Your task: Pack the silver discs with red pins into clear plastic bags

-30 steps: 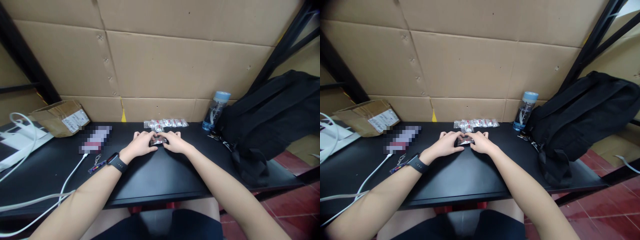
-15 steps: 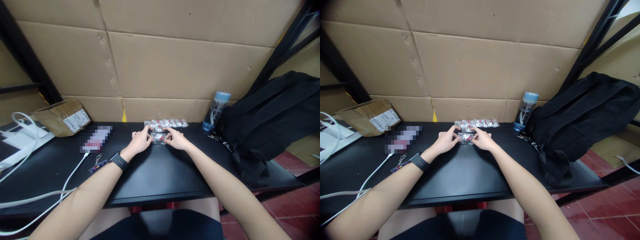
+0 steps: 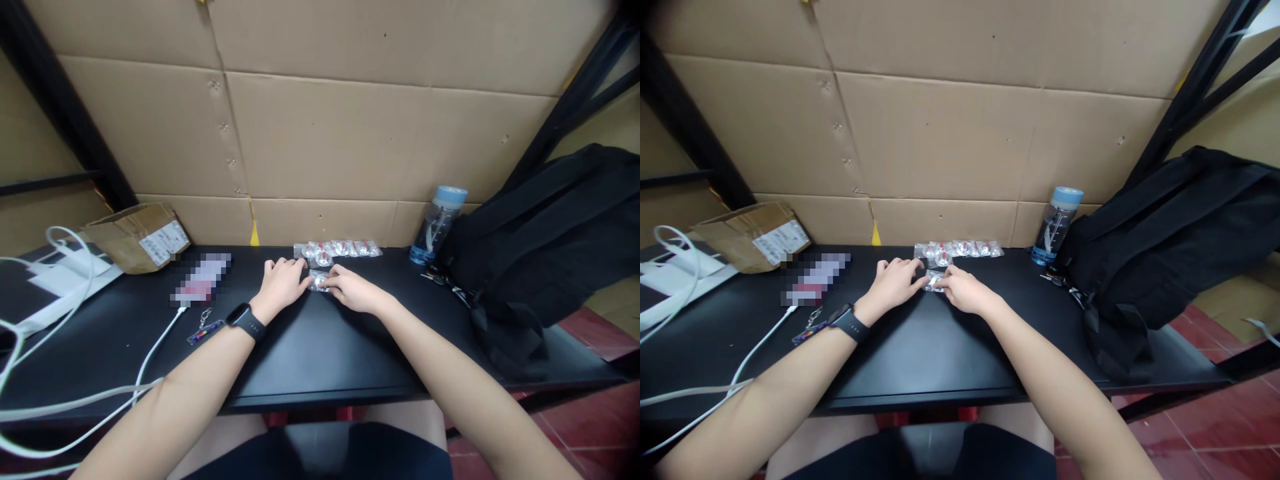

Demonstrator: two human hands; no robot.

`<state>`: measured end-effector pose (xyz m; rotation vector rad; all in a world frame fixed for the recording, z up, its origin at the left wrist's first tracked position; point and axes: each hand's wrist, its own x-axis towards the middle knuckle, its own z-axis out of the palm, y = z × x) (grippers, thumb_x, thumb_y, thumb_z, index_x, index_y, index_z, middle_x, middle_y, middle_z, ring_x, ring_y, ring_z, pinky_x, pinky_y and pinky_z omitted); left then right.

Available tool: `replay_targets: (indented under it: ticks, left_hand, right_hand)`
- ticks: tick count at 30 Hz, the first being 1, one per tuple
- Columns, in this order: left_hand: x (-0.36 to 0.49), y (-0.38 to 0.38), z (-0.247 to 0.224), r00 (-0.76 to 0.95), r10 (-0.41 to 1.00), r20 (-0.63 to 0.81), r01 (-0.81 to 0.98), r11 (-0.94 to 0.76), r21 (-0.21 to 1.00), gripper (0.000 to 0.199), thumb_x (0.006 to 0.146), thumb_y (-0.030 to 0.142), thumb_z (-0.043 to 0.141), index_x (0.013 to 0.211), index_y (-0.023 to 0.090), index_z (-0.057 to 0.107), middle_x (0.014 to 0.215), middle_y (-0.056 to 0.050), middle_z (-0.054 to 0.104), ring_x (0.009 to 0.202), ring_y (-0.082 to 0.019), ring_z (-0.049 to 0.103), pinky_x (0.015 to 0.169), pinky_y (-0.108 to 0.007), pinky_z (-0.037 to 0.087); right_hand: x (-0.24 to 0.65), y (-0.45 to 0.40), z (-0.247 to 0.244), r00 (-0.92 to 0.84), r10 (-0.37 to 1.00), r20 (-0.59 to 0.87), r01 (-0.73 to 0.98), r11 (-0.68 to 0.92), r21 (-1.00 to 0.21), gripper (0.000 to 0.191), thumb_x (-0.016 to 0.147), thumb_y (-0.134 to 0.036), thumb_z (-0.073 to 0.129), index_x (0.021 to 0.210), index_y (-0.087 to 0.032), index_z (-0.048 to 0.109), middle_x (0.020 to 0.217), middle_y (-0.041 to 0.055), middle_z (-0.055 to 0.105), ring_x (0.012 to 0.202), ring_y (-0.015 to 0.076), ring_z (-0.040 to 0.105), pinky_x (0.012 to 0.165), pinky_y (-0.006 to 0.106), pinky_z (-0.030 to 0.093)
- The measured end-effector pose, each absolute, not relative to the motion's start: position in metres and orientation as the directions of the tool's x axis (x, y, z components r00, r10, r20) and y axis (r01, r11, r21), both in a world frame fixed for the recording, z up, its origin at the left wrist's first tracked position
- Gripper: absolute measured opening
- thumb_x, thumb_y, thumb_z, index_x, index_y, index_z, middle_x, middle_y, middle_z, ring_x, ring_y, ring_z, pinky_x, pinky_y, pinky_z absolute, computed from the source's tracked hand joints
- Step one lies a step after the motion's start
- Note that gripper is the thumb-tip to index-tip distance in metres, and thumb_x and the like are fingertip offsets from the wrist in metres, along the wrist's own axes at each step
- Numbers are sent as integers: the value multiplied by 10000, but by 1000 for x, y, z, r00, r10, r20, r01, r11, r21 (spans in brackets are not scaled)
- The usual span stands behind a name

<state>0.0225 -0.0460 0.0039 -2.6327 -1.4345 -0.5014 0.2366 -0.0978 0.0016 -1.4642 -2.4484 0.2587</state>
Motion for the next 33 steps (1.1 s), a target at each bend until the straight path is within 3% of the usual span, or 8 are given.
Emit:
replay_targets:
  ticks: [4, 9, 16, 20, 24, 27, 30, 33]
  left_hand:
    - [13, -42, 11, 442, 844, 303, 864, -492, 109, 248, 941, 418, 531, 1063, 243, 658, 1074, -90, 734, 1080, -328, 592, 894, -454, 308]
    - [2, -34, 12, 402, 886, 231, 890, -438, 129, 249, 904, 414, 554, 1038, 252, 687, 1076, -91, 730, 1092, -328, 583, 913, -477, 330]
    - [-4, -30, 8, 379, 909, 173, 901, -405, 153, 303, 893, 435, 542, 1075, 250, 697, 1161, -115, 691, 1152, -347, 563, 960, -527, 356]
    - [-11, -21, 0, 405, 906, 123, 886, -422, 190, 420, 896, 478, 526, 1233, 259, 649, 1351, -129, 601, 1249, -358, 535, 1020, -539, 377]
    - [-17, -12, -7, 458, 885, 81, 861, -464, 210, 564, 922, 520, 467, 1389, 221, 571, 1466, -151, 522, 1305, -338, 529, 1095, -476, 390]
    - [-17, -11, -9, 435, 900, 27, 876, -430, 218, 651, 936, 572, 421, 1485, 232, 504, 1579, -147, 424, 1448, -357, 395, 1175, -504, 313]
    - [-13, -14, -10, 365, 929, -58, 911, -343, 230, 671, 961, 611, 334, 1566, 326, 394, 1684, -75, 258, 1551, -387, 172, 1188, -663, 185]
    - [-9, -16, -10, 321, 940, -118, 930, -289, 227, 655, 976, 612, 269, 1589, 386, 320, 1710, -28, 152, 1565, -401, 80, 1139, -766, 127]
  right_hand:
    - [247, -97, 8, -338, 938, 75, 924, 346, -163, 356, 1000, -249, 490, 1269, -287, 719, 1181, 113, 596, 1084, 260, 609, 947, 377, 451]
    - [260, -93, 13, -156, 988, -4, 987, 156, -46, 427, 992, -343, 484, 1384, -271, 638, 1358, 161, 576, 1216, 338, 548, 993, 470, 420]
    - [267, -86, 9, -122, 992, 24, 988, 124, -93, 498, 1003, -388, 419, 1465, -248, 542, 1532, 134, 490, 1357, 349, 454, 1064, 546, 368]
    - [267, -84, 8, -113, 994, 4, 986, 113, -125, 515, 1004, -391, 402, 1487, -250, 509, 1575, 124, 447, 1402, 349, 420, 1092, 554, 345]
    - [262, -86, 6, -102, 994, -33, 985, 96, -141, 565, 1004, -438, 389, 1529, -240, 448, 1610, 150, 389, 1424, 382, 404, 1113, 590, 311]
    - [256, -90, 4, -57, 994, -94, 984, 40, -173, 643, 997, -534, 366, 1576, -253, 367, 1667, 143, 281, 1485, 408, 320, 1145, 611, 268]
    - [254, -91, 3, 28, 982, -188, 979, -65, -192, 749, 973, -653, 336, 1621, -290, 246, 1713, 117, 132, 1549, 409, 172, 1187, 603, 202]
    - [258, -88, 3, 134, 945, -298, 965, -193, -179, 910, 886, -811, 336, 1633, -328, 148, 1723, 92, 29, 1563, 429, 41, 1205, 632, 114]
